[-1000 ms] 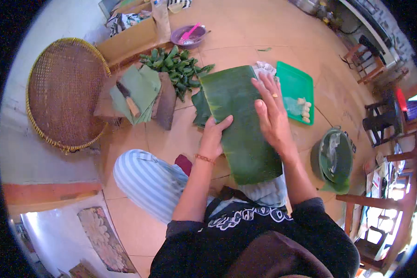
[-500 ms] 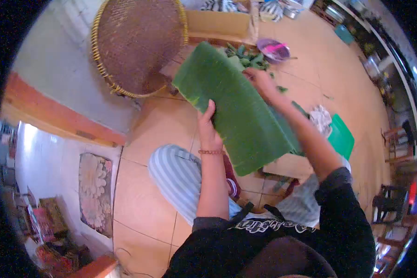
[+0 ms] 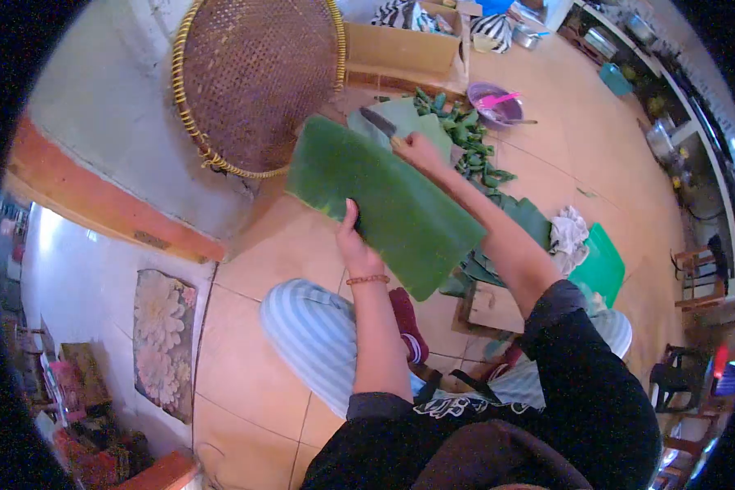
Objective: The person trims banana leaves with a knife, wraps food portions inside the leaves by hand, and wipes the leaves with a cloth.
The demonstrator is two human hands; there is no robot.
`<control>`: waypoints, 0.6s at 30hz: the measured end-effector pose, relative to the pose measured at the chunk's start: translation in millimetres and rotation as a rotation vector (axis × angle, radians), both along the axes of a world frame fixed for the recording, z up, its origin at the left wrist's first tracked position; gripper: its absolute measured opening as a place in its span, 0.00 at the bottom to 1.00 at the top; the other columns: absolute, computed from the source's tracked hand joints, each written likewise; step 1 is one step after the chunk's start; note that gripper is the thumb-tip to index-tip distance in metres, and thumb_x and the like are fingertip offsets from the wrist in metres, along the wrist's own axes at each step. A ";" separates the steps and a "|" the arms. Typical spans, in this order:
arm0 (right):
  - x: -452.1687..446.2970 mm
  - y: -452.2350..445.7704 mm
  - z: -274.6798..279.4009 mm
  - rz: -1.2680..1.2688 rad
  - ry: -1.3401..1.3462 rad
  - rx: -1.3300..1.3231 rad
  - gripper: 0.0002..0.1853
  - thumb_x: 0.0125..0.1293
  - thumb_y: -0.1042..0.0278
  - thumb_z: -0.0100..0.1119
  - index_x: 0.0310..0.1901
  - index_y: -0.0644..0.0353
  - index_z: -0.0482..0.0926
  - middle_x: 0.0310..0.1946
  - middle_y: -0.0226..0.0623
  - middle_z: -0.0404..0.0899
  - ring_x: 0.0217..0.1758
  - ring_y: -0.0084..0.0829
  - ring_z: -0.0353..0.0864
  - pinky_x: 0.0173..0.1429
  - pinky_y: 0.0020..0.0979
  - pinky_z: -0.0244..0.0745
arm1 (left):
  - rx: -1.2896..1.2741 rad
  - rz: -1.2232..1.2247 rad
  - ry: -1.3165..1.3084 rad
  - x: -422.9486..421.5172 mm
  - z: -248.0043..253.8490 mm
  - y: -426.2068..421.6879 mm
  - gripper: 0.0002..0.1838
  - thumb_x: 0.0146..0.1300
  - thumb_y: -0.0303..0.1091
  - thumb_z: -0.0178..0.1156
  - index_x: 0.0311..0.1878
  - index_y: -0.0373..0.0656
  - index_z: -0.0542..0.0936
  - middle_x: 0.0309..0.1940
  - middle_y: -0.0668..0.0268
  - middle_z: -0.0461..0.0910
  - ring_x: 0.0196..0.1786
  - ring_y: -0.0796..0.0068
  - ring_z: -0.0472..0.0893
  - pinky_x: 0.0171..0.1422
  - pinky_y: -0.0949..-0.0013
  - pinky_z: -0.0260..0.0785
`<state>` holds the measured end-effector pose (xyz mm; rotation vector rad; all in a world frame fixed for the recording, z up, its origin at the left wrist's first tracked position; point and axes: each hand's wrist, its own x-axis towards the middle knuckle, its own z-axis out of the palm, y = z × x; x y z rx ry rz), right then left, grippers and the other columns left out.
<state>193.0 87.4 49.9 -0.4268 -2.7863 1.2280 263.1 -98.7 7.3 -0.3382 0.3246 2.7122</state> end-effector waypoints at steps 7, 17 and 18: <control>143.4 38.0 122.6 -0.160 0.152 -0.392 0.19 0.54 0.65 0.58 0.46 0.61 0.68 0.24 0.31 0.69 0.18 0.20 0.68 0.19 0.22 0.60 | 0.115 -0.051 0.070 7.1 43.3 23.1 0.18 0.61 0.38 0.55 0.50 0.38 0.72 0.46 0.61 0.75 0.48 0.63 0.75 0.52 0.59 0.68; 322.0 67.8 167.1 -0.248 0.069 -0.152 0.19 0.59 0.70 0.55 0.52 0.60 0.66 0.24 0.27 0.67 0.16 0.14 0.62 0.16 0.18 0.55 | 0.156 -0.197 0.130 6.1 34.6 89.9 0.19 0.60 0.41 0.54 0.50 0.38 0.73 0.47 0.61 0.75 0.48 0.60 0.73 0.53 0.56 0.66; 341.3 67.3 161.1 -0.250 0.132 -0.104 0.20 0.59 0.70 0.55 0.53 0.60 0.66 0.24 0.27 0.67 0.16 0.14 0.62 0.16 0.18 0.55 | 0.185 -0.212 0.107 10.1 35.4 97.0 0.17 0.60 0.38 0.55 0.48 0.37 0.73 0.44 0.61 0.76 0.46 0.63 0.76 0.50 0.60 0.69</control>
